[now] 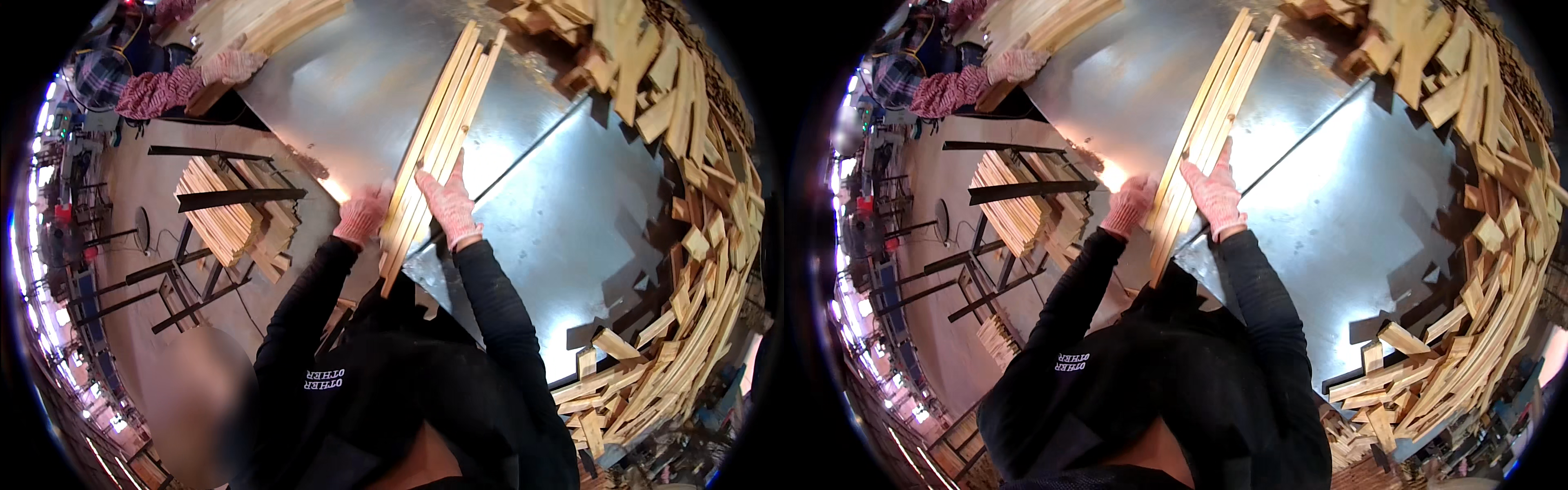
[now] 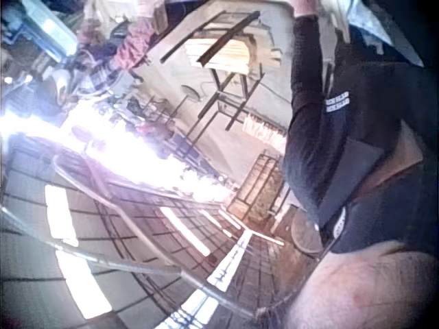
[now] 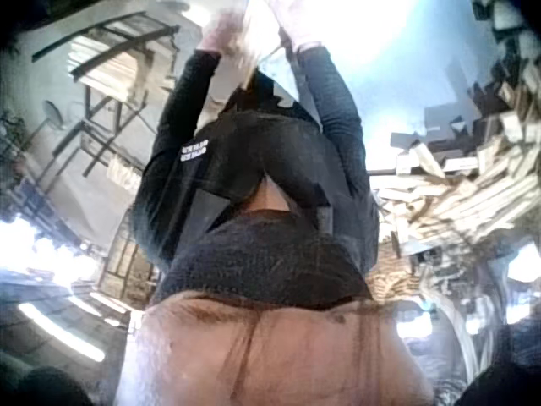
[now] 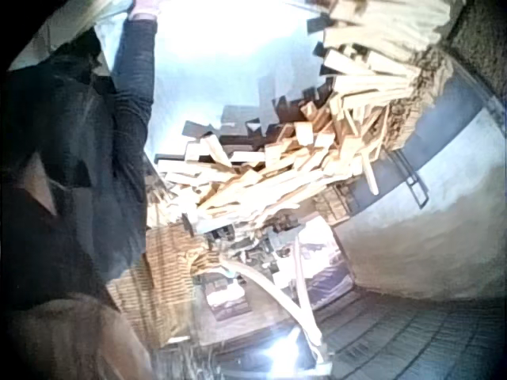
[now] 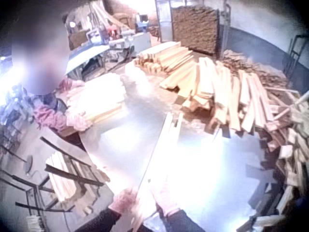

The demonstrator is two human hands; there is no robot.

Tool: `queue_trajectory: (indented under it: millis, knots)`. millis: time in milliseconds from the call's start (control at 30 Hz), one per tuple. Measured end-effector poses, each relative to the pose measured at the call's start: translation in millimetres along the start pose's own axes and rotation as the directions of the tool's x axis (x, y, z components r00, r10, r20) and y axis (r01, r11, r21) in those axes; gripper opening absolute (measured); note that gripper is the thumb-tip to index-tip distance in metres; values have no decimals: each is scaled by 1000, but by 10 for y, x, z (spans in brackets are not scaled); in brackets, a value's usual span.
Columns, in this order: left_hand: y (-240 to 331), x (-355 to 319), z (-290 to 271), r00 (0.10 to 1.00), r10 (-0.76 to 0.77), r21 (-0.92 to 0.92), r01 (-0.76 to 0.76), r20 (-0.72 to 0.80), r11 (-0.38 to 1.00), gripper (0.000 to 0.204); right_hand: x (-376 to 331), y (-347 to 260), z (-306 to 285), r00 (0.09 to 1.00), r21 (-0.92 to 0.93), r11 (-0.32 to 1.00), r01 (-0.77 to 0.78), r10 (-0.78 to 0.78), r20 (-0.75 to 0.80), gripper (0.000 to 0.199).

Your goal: The person repeatedly picks up small wooden planks from a large pile on a metal table and stacks them neatly on a nearby rack. They wear pink gloves and handle the planks by hand, organizing them into a growing stack throughout the clip.

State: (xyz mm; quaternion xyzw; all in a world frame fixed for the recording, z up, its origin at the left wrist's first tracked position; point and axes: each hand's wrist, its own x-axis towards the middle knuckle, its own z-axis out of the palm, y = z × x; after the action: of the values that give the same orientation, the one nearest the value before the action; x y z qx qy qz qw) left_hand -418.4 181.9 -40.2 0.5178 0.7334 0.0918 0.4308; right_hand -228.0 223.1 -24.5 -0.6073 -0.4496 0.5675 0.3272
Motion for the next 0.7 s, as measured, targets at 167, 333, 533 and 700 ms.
queue_trajectory:
  millis: [167,333,533,700]
  knots:
    - [624,-55,-945,976,181,12,-181,-122,983,80,314,-609,462,966,-486,873,-39,156,204,120]
    - [506,-87,-816,960,274,438,-222,-58,871,133,361,601,628,928,-533,770,351,-211,307,122]
    - [356,228,-1233,992,73,266,-45,-98,963,119,433,-466,763,850,14,960,-280,241,469,82]
    - [130,276,-1463,980,103,407,-25,-172,913,116,592,-376,1038,899,185,935,-302,215,381,66]
